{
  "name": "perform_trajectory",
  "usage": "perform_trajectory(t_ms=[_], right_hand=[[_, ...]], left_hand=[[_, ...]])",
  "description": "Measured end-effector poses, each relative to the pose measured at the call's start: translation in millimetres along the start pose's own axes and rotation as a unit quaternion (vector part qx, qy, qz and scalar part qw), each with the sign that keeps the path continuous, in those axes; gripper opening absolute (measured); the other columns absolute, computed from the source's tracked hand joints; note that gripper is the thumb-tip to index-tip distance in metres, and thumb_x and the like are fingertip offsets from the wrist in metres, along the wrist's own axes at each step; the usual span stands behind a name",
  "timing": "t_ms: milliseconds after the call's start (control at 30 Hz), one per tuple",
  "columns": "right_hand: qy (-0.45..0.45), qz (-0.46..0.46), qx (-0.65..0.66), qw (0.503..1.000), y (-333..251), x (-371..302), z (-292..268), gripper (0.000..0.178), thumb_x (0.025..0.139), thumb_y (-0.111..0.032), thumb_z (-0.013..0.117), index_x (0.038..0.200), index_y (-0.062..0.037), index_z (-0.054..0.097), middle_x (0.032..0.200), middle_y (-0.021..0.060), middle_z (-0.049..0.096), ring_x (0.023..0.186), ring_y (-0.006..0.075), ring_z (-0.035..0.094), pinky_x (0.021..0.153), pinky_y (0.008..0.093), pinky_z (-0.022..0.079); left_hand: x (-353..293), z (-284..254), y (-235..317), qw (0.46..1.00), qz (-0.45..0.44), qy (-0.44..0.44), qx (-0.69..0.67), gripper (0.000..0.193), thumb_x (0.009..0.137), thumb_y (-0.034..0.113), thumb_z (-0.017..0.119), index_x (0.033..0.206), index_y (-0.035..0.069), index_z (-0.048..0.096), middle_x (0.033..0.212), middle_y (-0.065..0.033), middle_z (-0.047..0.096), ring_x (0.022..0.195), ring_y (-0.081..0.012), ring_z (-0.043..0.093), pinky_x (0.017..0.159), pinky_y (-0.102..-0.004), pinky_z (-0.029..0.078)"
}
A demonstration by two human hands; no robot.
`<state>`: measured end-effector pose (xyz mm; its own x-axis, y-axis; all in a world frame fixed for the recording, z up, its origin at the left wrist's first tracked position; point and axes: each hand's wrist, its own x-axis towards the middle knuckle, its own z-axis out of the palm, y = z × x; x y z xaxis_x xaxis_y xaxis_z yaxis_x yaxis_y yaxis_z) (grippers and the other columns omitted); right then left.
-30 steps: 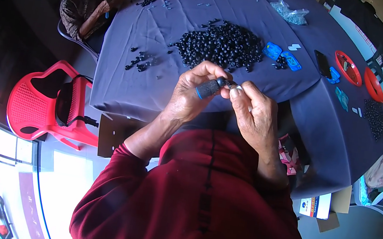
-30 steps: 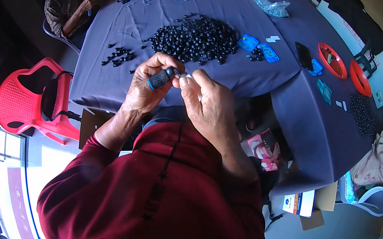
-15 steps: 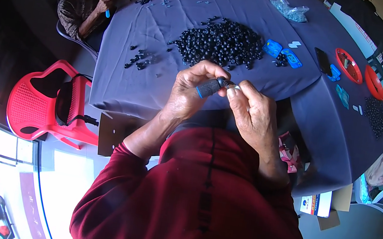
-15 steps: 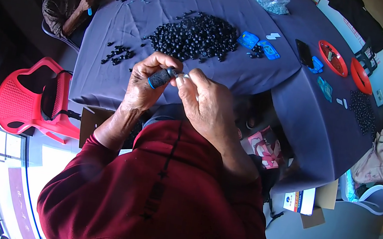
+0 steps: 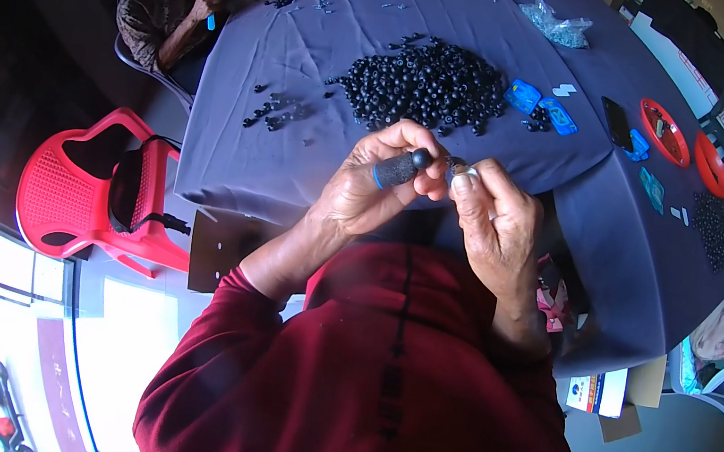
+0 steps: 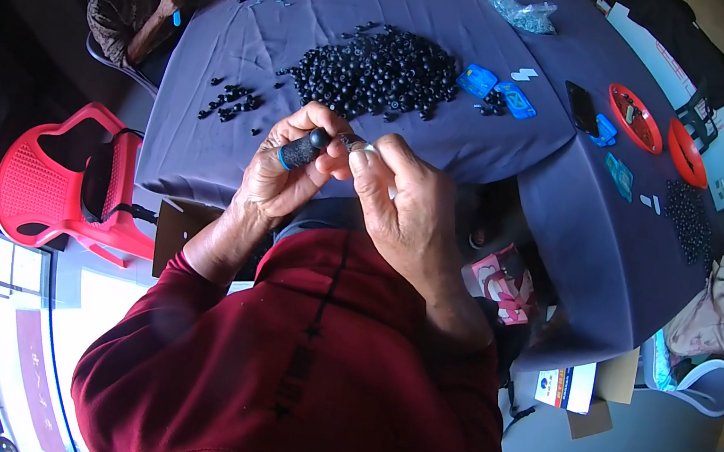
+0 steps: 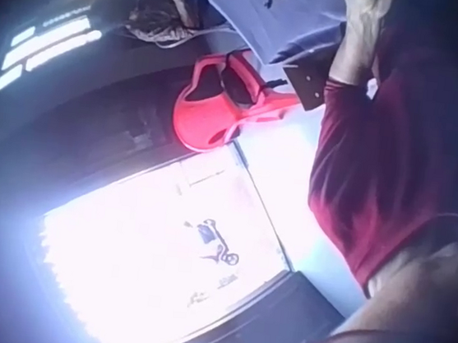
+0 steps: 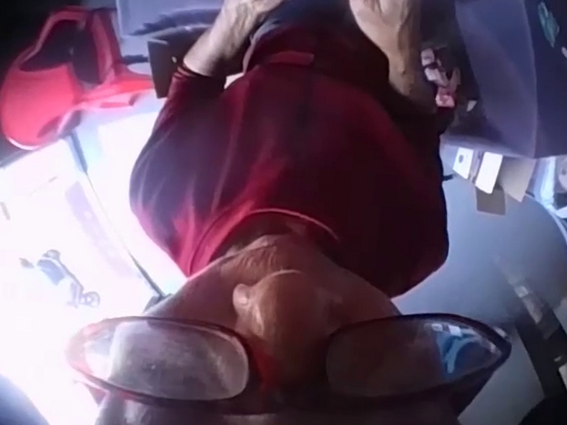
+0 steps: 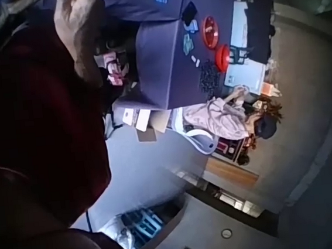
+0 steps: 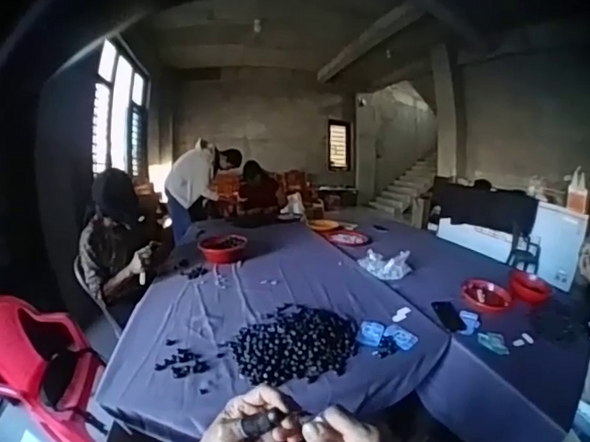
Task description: The person joins small black plastic outer casings with white internal plastic components by hand.
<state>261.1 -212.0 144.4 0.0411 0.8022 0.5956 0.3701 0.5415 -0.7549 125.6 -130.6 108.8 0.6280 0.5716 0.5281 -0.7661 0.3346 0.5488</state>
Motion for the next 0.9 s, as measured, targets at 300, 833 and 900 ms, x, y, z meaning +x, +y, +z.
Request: perform_trajectory(t_ms=[300,833,900], right_hand=[[-0.005,-0.010,0.014,1.000,0,-3,4,0.019,0.088,-0.016,0.050,0.078,0.0009,0.053,0.069,0.0050,0.062,0.053,0.0040,0.048,0.047,0.0202,0.036],[-0.052,0.050,0.087,0.994,19,4,5,0.029,0.079,-0.029,0.064,0.076,-0.0017,0.054,0.062,0.0018,0.059,0.053,0.0049,0.048,0.049,0.0216,0.039],[-0.061,0.060,0.053,0.995,20,5,5,0.028,0.081,-0.029,0.062,0.076,-0.0023,0.054,0.061,0.0019,0.058,0.052,0.0050,0.046,0.048,0.0222,0.038]], left_hand=[[0,-3,2,0.999,-0.029,-0.030,-0.035,0.021,0.082,0.011,0.057,0.099,0.000,0.052,0.087,-0.0098,0.057,0.075,-0.0154,0.052,0.070,-0.0302,0.042],[-6,-10,14,0.983,-0.056,-0.001,0.178,0.015,0.078,0.004,0.059,0.092,-0.002,0.057,0.083,-0.0066,0.058,0.071,-0.0113,0.055,0.067,-0.0239,0.046],[-5,-16,17,0.980,-0.077,0.009,0.181,0.015,0.077,0.003,0.059,0.092,-0.002,0.057,0.083,-0.0079,0.059,0.072,-0.0118,0.056,0.067,-0.0243,0.046]])
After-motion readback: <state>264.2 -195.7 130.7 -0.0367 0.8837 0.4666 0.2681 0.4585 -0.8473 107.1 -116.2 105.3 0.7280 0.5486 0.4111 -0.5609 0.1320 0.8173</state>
